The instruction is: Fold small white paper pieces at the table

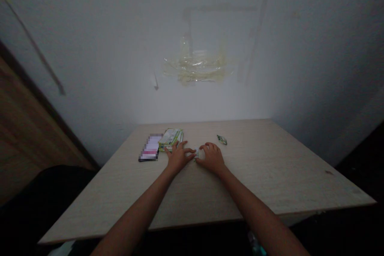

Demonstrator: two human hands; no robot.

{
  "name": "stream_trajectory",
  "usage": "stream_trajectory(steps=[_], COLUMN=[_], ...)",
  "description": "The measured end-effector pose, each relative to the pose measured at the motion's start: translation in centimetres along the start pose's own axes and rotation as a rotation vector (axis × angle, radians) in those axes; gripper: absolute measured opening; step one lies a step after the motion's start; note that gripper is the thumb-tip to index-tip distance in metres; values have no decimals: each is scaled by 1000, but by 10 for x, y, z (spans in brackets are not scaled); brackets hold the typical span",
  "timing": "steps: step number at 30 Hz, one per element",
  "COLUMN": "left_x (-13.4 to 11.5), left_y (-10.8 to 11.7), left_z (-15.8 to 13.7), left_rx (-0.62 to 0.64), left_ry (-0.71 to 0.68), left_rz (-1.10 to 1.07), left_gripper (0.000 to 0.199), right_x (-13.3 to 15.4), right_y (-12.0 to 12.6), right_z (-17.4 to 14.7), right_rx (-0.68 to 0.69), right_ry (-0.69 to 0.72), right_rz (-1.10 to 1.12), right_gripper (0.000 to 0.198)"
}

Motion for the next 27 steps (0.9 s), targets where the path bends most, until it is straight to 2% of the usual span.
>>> stream_trajectory(steps=[16,27], left_x=[0,2], left_y=[0,-2], left_z=[0,1], left_rx=[18,-15], left_ry=[16,6], left_rz=[-26,-29], left_gripper=[26,24], right_x=[5,2], right_y=[3,0], right_z=[-1,-1], right_rx=[-15,17], right_ry=[17,8], right_rz=[-17,-11], right_gripper=[61,66])
Point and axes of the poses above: each hand's wrist, its own z-axis towards the middle knuckle, its own y-axis out of the back of the hand, x = y × z, the point moved 8 cm from there along z, towards the middle knuckle, and after that the axes turned 2 degrees about -x, right-handed, at the moved point
